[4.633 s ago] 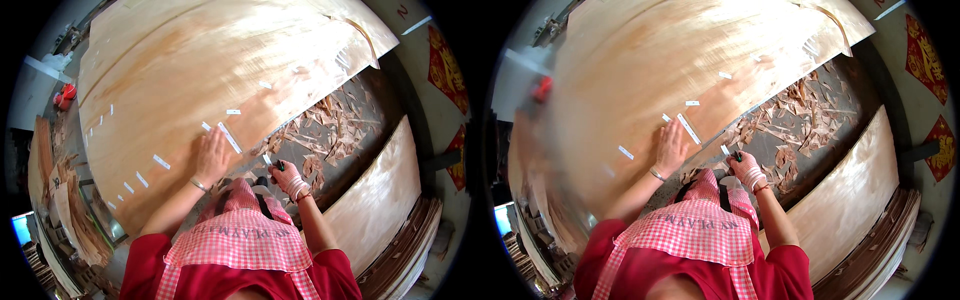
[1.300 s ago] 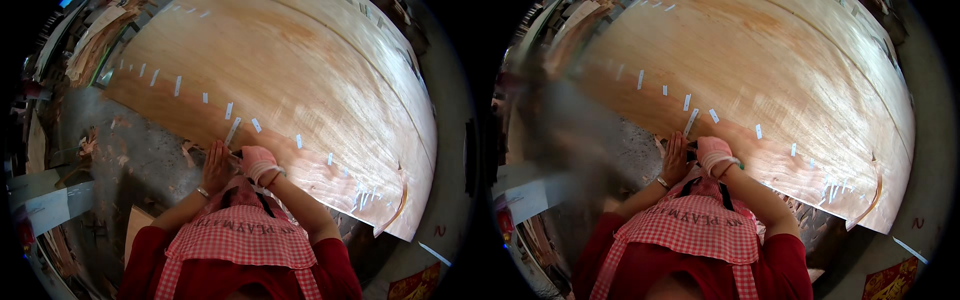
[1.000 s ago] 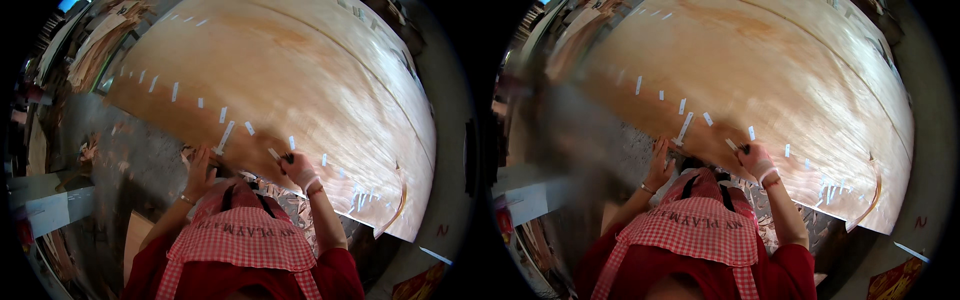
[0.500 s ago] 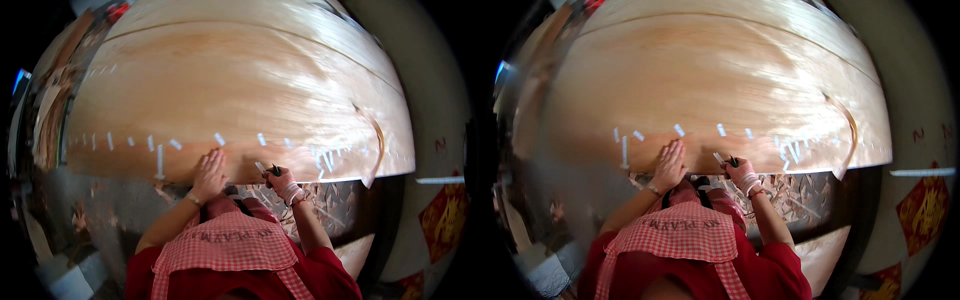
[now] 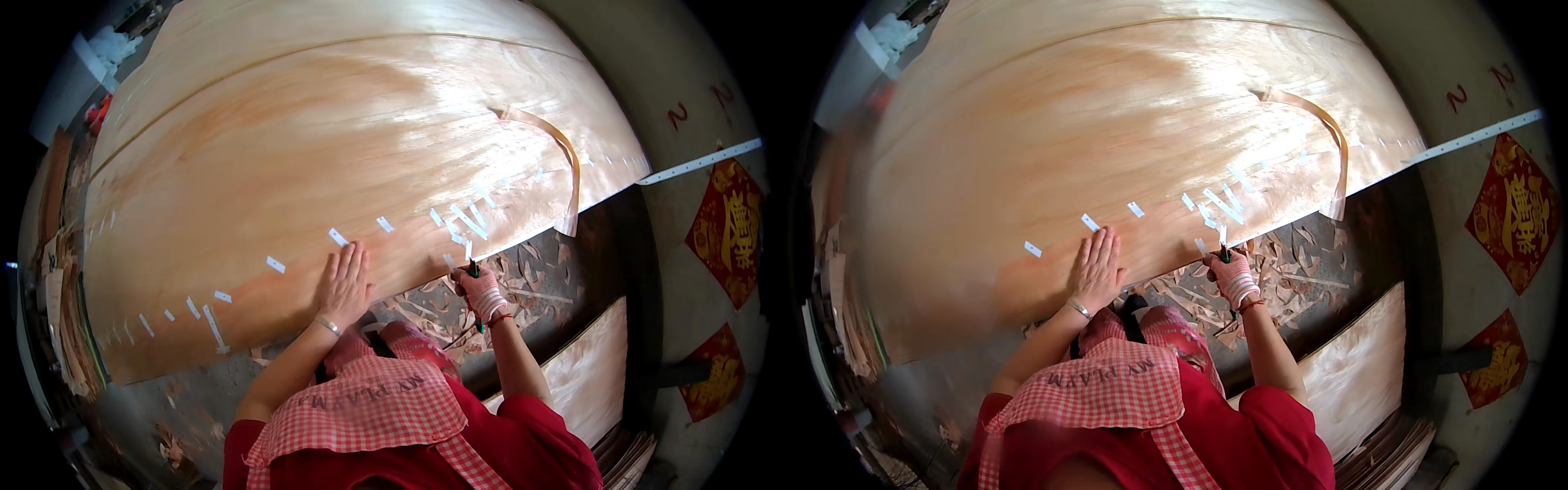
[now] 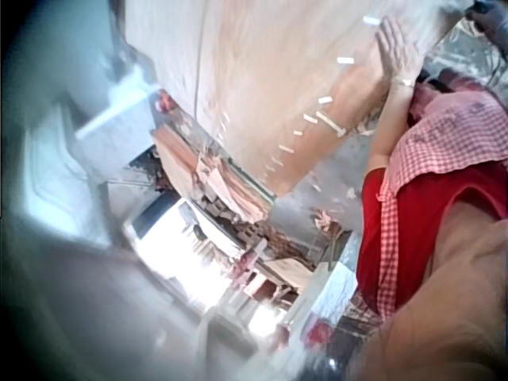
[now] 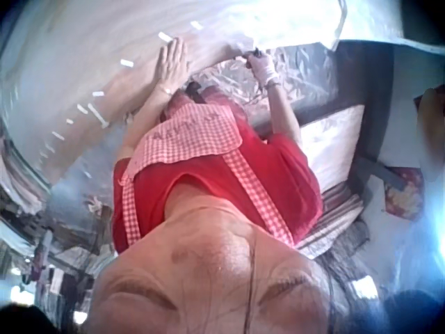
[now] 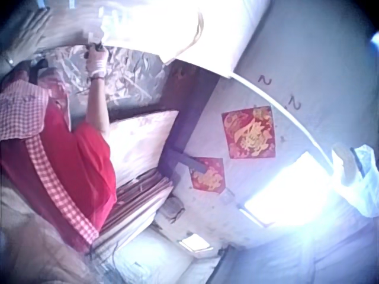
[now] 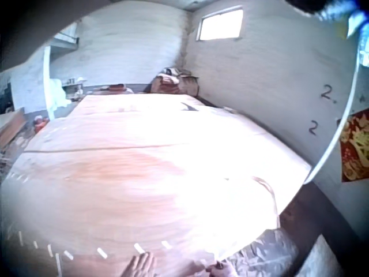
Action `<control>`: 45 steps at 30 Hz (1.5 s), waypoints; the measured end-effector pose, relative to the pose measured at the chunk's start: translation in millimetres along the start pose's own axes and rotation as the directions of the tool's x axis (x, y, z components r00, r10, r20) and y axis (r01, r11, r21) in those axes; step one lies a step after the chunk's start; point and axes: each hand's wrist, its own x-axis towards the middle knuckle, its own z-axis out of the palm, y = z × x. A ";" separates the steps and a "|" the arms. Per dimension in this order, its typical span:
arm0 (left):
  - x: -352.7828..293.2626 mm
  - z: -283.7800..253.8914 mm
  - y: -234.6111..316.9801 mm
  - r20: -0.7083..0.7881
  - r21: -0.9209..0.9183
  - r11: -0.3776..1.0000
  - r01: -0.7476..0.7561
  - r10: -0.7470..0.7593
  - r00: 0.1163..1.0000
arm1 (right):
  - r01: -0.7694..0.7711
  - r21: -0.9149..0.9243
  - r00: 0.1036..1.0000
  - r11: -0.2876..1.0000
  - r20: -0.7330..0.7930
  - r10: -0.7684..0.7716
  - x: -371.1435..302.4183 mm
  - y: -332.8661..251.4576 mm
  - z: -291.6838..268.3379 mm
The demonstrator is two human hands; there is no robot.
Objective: The person prepares large wood veneer sheets by applying adhesive tape strips to join sections, using a utility knife to trim edges, and lifting the completed sheets to a stack.
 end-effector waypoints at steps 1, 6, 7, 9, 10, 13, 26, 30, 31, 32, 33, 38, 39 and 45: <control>-0.5 2.1 0.5 0.005 0.026 1.000 0.006 -0.007 1.000 | -0.002 -0.005 1.000 1.000 -0.024 0.002 1.5 2.7 -5.9; -2.8 7.3 -1.0 0.028 -0.016 1.000 0.000 0.001 1.000 | -0.083 0.025 0.991 0.996 -0.105 0.085 3.4 9.0 -24.5; -2.7 7.6 0.2 0.028 -0.016 1.000 -0.003 0.003 1.000 | -0.098 0.062 0.988 0.993 -0.113 0.104 0.8 11.2 -28.5; -0.9 4.2 0.6 0.045 -0.010 1.000 -0.011 0.011 0.999 | -0.136 0.124 0.983 0.983 -0.107 0.150 -4.6 18.7 -32.3; -0.7 2.3 1.0 0.052 -0.012 1.000 -0.010 0.010 0.999 | -0.117 0.135 0.983 0.984 -0.127 0.134 -8.8 22.6 -31.2; 1.8 0.7 2.2 0.037 -0.023 1.000 -0.017 0.018 0.999 | -0.076 0.145 0.976 0.986 -0.193 0.104 -22.6 32.1 -30.9; 7.3 -5.4 13.9 0.030 0.108 0.994 -0.023 0.020 0.999 | -0.007 0.246 0.978 0.969 -0.199 0.058 14.9 23.8 -110.9; 2.3 1.5 8.7 0.070 0.152 0.988 -0.013 0.003 0.998 | 0.035 0.215 0.962 0.976 -0.271 0.026 42.3 10.9 -163.0; -0.1 4.0 7.2 0.075 0.161 0.987 -0.007 -0.005 0.997 | 0.137 0.209 0.928 0.968 -0.368 -0.052 58.8 21.0 -176.0; -1.2 6.8 6.9 0.075 0.169 0.986 0.006 -0.019 0.997 | 0.241 0.186 0.878 0.953 -0.459 -0.132 74.2 26.0 -191.5; -0.1 9.8 8.4 0.063 0.180 0.984 -0.008 -0.003 0.998 | 0.237 0.109 0.827 0.965 -0.544 -0.142 86.6 27.3 -219.8; 8.9 19.3 16.8 0.014 0.203 0.979 -0.035 0.033 0.999 | -0.055 -0.300 0.617 0.952 -0.760 -0.204 133.5 -28.7 -320.9; 18.1 23.6 23.8 0.018 0.181 0.982 -0.054 0.052 0.998 | -0.122 -0.281 0.633 0.952 -0.761 -0.144 161.7 -13.6 -342.5; 0.0 4.4 12.3 0.067 0.128 0.989 0.074 -0.083 0.994 | 0.131 -0.470 0.764 0.873 -0.513 -0.391 186.8 -24.1 -326.6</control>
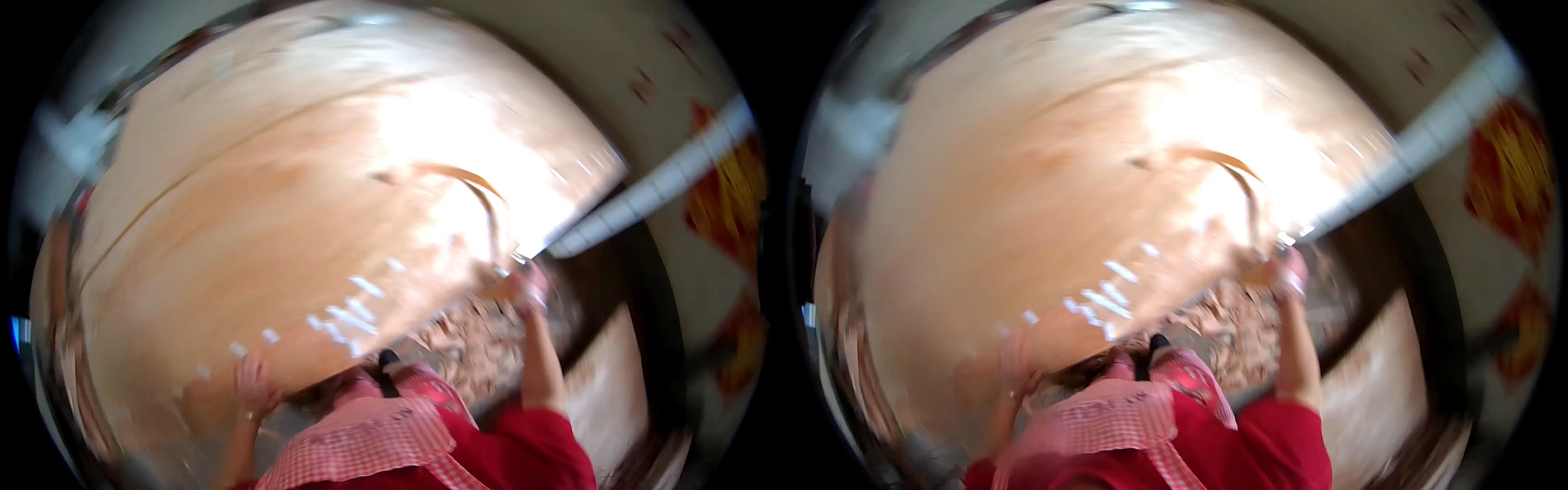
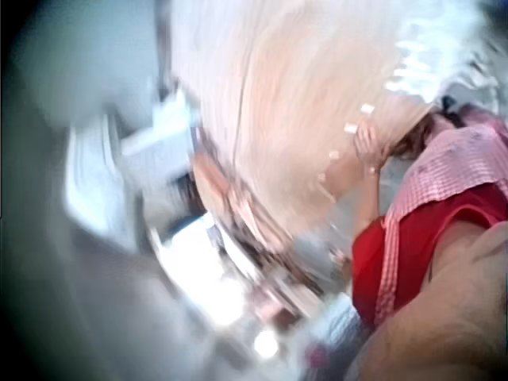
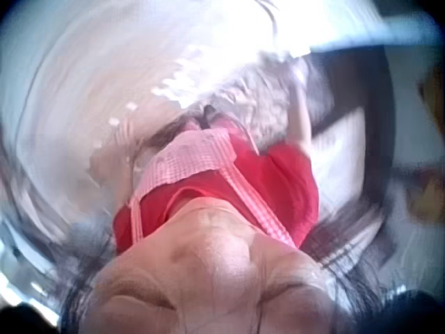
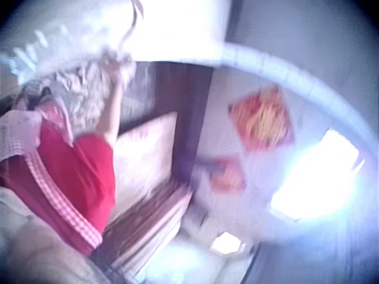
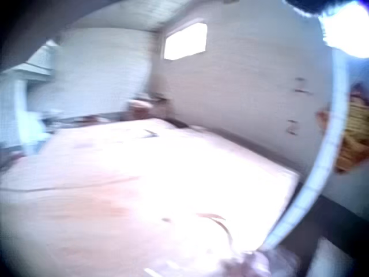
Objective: The person prepares large wood veneer sheets by applying adhesive tape strips to join sections, using a utility knife to trim edges, and lifting the completed sheets to a stack.
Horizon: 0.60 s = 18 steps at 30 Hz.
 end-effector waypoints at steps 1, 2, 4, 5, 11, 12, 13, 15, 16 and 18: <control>6.9 -5.7 0.4 -0.015 -0.065 0.998 -0.001 0.000 1.000 | 0.061 0.009 0.998 0.998 0.034 -0.061 3.1 -0.2 2.9; 18.3 -19.0 1.0 -0.039 -0.072 0.995 -0.070 0.068 0.997 | 0.089 0.039 0.996 0.995 0.026 -0.090 0.9 3.4 -6.2; 38.5 -35.3 5.9 -0.013 -0.039 0.994 -0.100 0.100 0.995 | 0.133 0.089 0.991 0.987 -0.009 -0.133 6.2 9.9 -18.5; 25.9 -30.7 0.2 -0.114 -0.001 0.992 -0.130 0.129 0.985 | 0.160 0.113 0.987 0.981 0.001 -0.161 9.2 5.8 -9.4; -13.5 5.7 -9.8 -0.152 -0.024 0.997 -0.070 0.066 0.986 | 0.389 0.258 0.917 0.884 -0.021 -0.397 -18.3 -92.6 31.5; -17.1 5.7 -9.9 -0.095 -0.064 0.995 -0.070 0.064 0.993 | 0.412 0.336 0.896 0.847 0.020 -0.444 -25.4 -105.8 41.3; -19.8 7.9 -8.6 -0.116 -0.090 0.994 -0.064 0.053 0.992 | 0.420 0.415 0.870 0.807 0.068 -0.488 -31.2 -120.1 52.8; -18.8 10.8 -7.9 -0.162 -0.135 0.988 -0.074 0.051 0.985 | 0.386 0.589 0.789 0.710 0.188 -0.585 -35.3 -135.0 73.4; -16.1 12.3 -10.3 -0.157 -0.137 0.987 -0.087 0.065 0.985 | 0.336 0.677 0.723 0.655 0.260 -0.640 -35.2 -139.7 86.6; -9.6 15.7 -14.3 -0.187 -0.205 0.974 -0.091 0.053 0.981 | 0.216 0.741 0.572 0.635 0.431 -0.698 -71.6 -170.2 106.7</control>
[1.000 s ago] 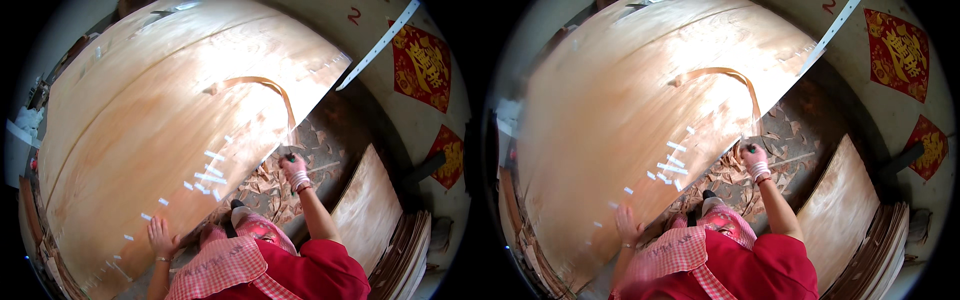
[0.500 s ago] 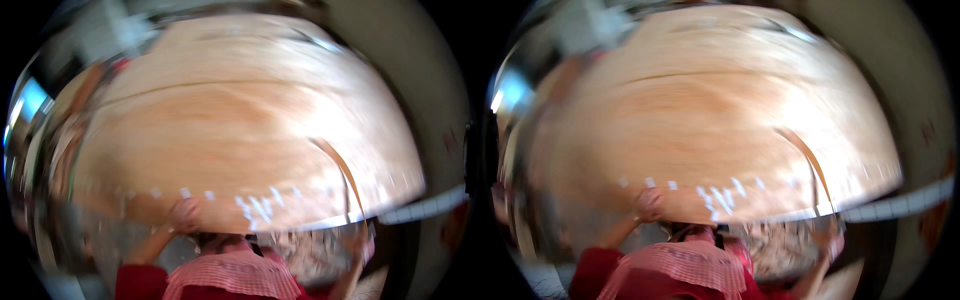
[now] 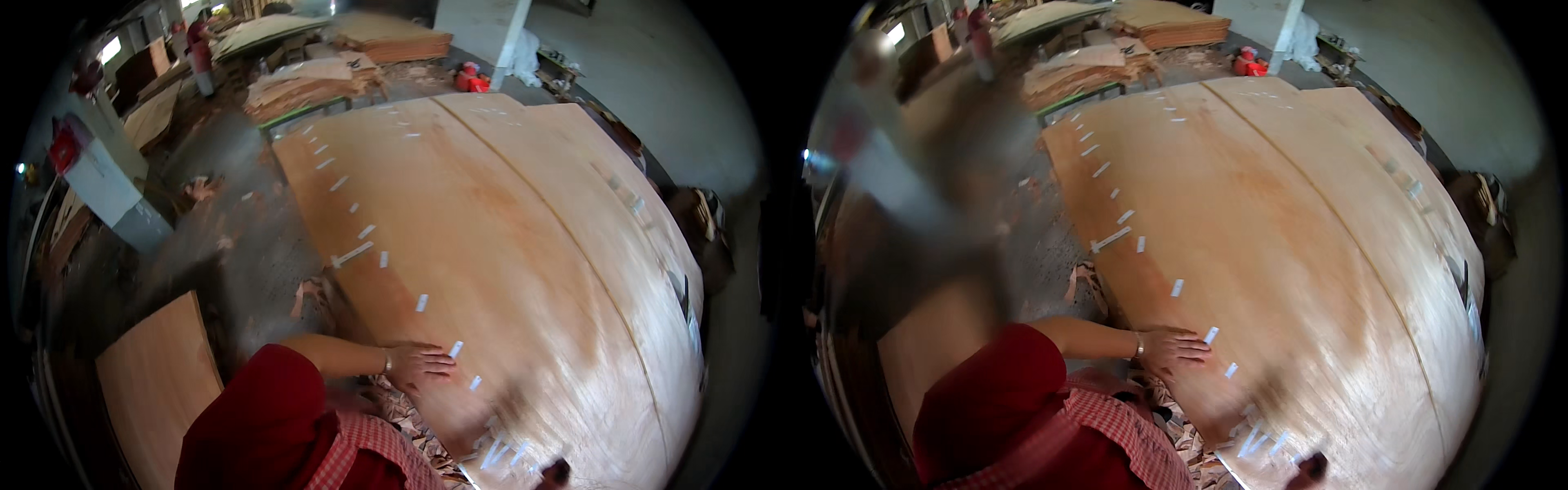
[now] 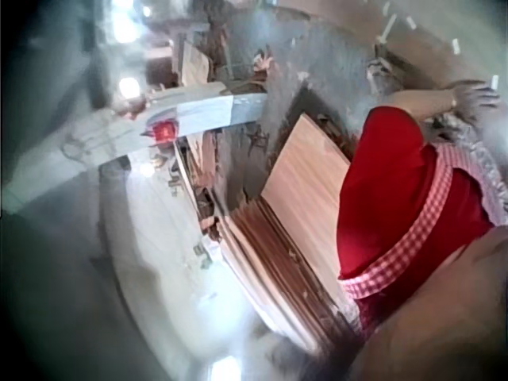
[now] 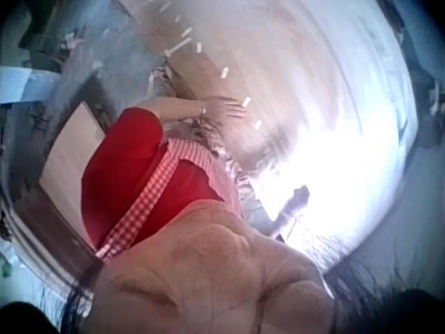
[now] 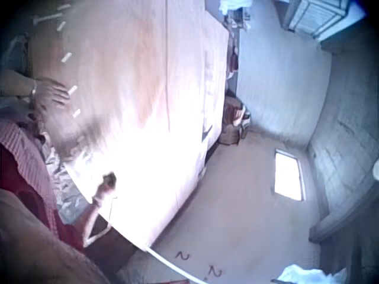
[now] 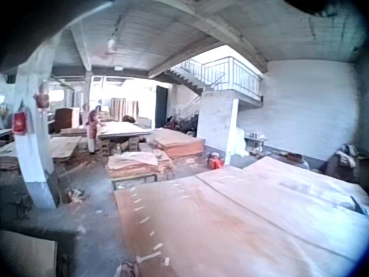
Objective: The person prepares large wood veneer sheets by applying adhesive tape strips to join sections, using a utility knife to trim edges, and lifting the completed sheets to a stack.
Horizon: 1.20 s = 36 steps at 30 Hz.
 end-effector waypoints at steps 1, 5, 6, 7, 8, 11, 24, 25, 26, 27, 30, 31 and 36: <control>-2.2 1.3 0.1 -0.011 -0.040 0.999 0.015 -0.015 1.000 | -0.105 -0.066 0.992 0.992 0.062 0.109 -1.4 -12.9 50.8; -17.5 5.4 0.8 -0.192 -0.322 0.943 0.083 -0.150 0.970 | -0.119 -0.249 0.908 0.961 0.365 0.207 -39.3 -104.1 256.7; -22.0 -11.2 8.3 -0.248 -0.417 0.906 0.063 -0.181 0.952 | -0.164 -0.233 0.897 0.958 0.369 0.244 -48.3 -119.1 285.6; -30.3 -20.4 10.6 -0.299 -0.509 0.860 0.039 -0.219 0.929 | -0.210 -0.218 0.884 0.953 0.374 0.281 -55.6 -130.7 312.5; -47.5 -14.1 12.5 -0.421 -0.620 0.784 -0.036 -0.293 0.858 | -0.257 -0.212 0.857 0.943 0.401 0.323 -62.2 -137.0 335.1; -102.8 -80.6 10.7 -0.112 -0.979 0.205 -0.024 -0.435 0.893 | -0.247 -0.198 0.816 0.949 0.486 0.313 -77.1 -139.7 389.5; -248.8 -138.8 -47.8 0.309 -0.800 -0.294 -0.523 -0.949 0.061 | -0.531 -0.170 0.554 0.830 0.672 0.492 -81.6 -141.3 552.5; -266.3 -136.2 -61.0 0.303 -0.816 -0.244 -0.525 -0.953 -0.028 | -0.460 -0.266 0.557 0.847 0.656 0.509 -72.0 -145.1 559.4; -286.7 -134.3 -73.6 0.235 -0.896 -0.167 -0.412 -0.964 -0.121 | -0.422 -0.351 0.499 0.836 0.680 0.537 -61.1 -144.9 566.9; -305.6 -129.9 -88.1 0.159 -0.954 -0.099 -0.284 -0.968 -0.196 | -0.376 -0.430 0.445 0.820 0.693 0.567 -50.1 -145.6 575.2; -355.0 -96.2 -145.7 0.058 -0.995 -0.078 0.063 -0.962 -0.268 | 0.369 -0.450 0.509 0.813 0.830 0.228 -20.5 -125.6 625.1; -365.6 -93.2 -169.4 0.062 -0.977 -0.109 0.184 -0.968 -0.241 | 0.706 -0.183 0.405 0.684 0.897 -0.178 -9.3 -99.0 639.4; -377.5 -128.0 -244.0 -0.170 -0.940 0.039 0.338 -0.915 -0.366 | 0.617 -0.489 0.340 0.617 0.872 0.351 -26.1 -130.0 760.5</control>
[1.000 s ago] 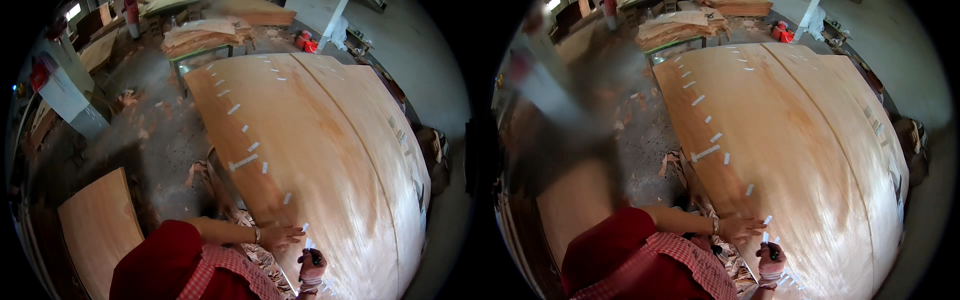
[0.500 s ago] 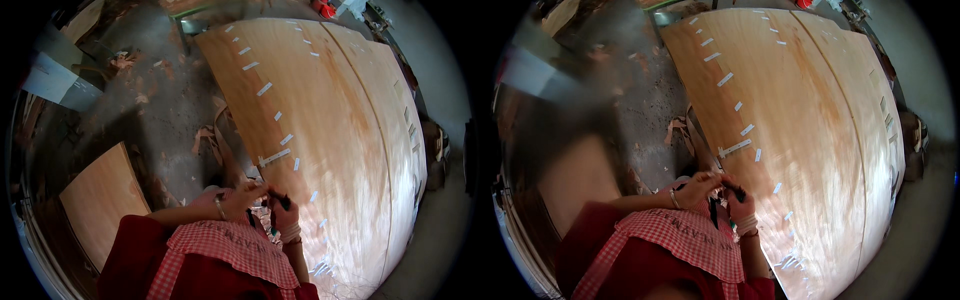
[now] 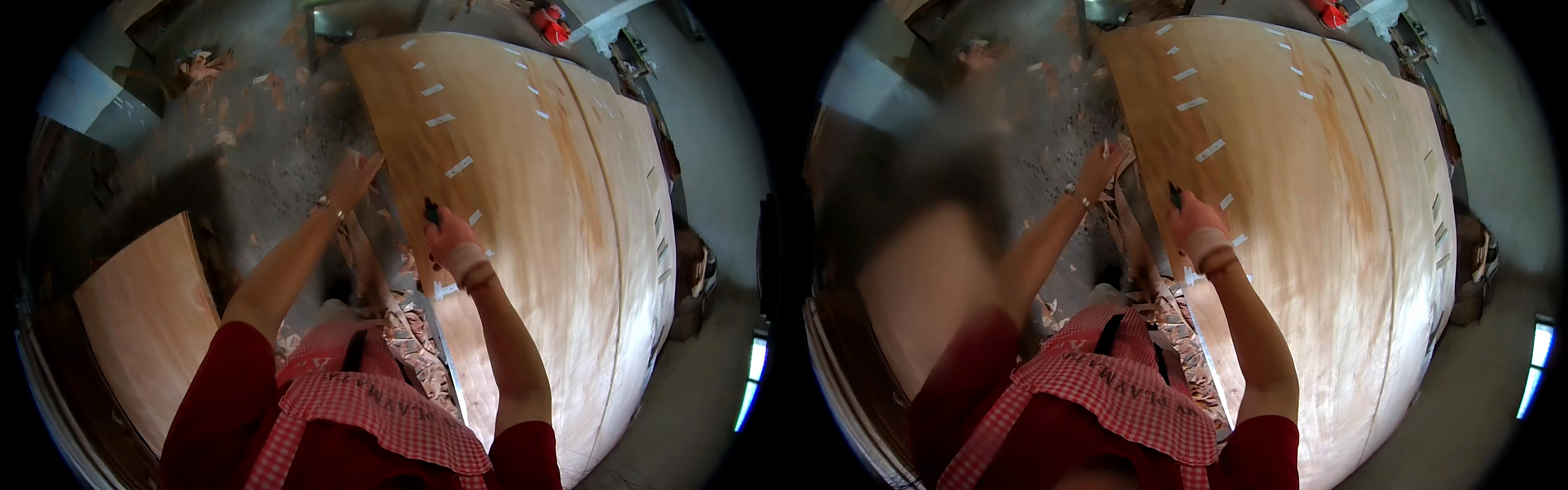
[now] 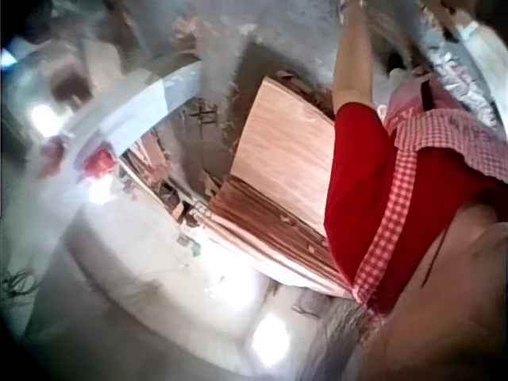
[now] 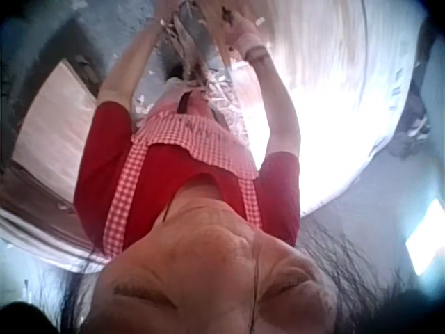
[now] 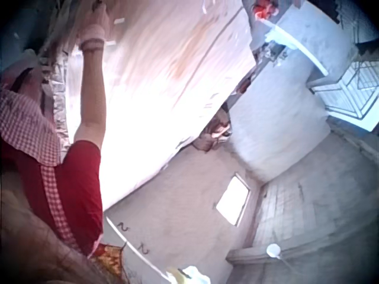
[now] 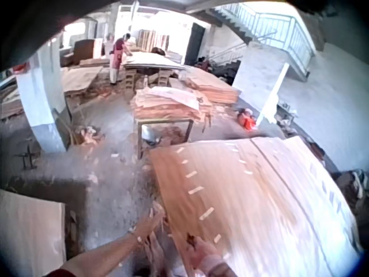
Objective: The person prepares large wood veneer sheets by applying adhesive tape strips to join sections, using a utility knife to trim edges, and lifting the completed sheets to a stack.
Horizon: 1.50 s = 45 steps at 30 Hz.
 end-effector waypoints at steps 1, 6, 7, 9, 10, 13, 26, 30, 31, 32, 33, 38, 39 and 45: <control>1.2 -3.1 39.7 0.066 0.019 0.996 0.090 -0.091 0.994 | -0.042 -0.059 0.998 0.997 0.041 0.044 13.1 -12.4 -2.5; 44.2 -8.5 3.1 -0.014 0.173 0.984 0.034 -0.032 0.999 | -0.077 -0.233 0.983 0.969 0.142 0.113 61.1 -64.0 13.9; 48.7 -6.3 -1.9 0.048 0.108 0.991 0.085 -0.090 0.995 | -0.094 -0.266 0.982 0.959 0.133 0.133 67.4 -65.7 15.4; 52.5 -5.9 -6.6 0.122 0.048 0.992 0.120 -0.125 0.985 | -0.113 -0.298 0.978 0.948 0.137 0.160 74.5 -69.5 18.7; 53.4 -4.7 -8.4 0.133 0.048 0.994 0.098 -0.104 0.986 | -0.120 -0.299 0.974 0.947 0.147 0.170 76.5 -69.7 18.2; 55.4 -0.2 -17.5 0.112 -0.026 0.998 0.059 -0.056 0.992 | -0.149 -0.348 0.969 0.925 0.135 0.207 78.5 -79.6 17.3; 39.1 13.8 -17.2 -0.153 0.040 0.995 -0.091 0.096 0.983 | -0.160 -0.446 0.972 0.881 0.086 0.220 42.1 -67.7 26.6; 7.7 34.1 -15.3 -0.172 0.101 0.995 -0.026 0.043 0.984 | -0.192 -0.439 0.964 0.878 0.083 0.253 37.9 -67.3 27.1; 4.2 39.8 -13.7 -0.153 0.142 0.990 -0.018 0.040 0.987 | -0.182 -0.432 0.970 0.884 0.068 0.232 36.7 -63.2 27.9; 1.9 43.7 -14.2 -0.137 0.183 0.983 -0.008 0.034 0.990 | -0.169 -0.425 0.976 0.889 0.054 0.211 35.5 -59.2 29.8; 0.6 46.0 -15.4 -0.154 0.196 0.979 -0.058 0.089 0.984 | -0.157 -0.418 0.981 0.895 0.040 0.190 33.4 -55.1 30.9; -2.9 49.6 -24.0 -0.175 0.269 0.956 -0.117 0.168 0.970 | -0.259 -0.444 0.947 0.857 0.057 0.316 -19.5 -23.6 42.4; -2.2 49.5 -22.4 -0.171 0.241 0.966 -0.097 0.141 0.975 | -0.260 -0.450 0.944 0.854 0.069 0.323 -26.2 -16.9 42.9; -41.8 64.0 -24.7 -0.197 0.197 0.963 -0.185 0.223 0.955 | -0.218 -0.439 0.959 0.872 0.067 0.274 -34.6 -10.1 41.5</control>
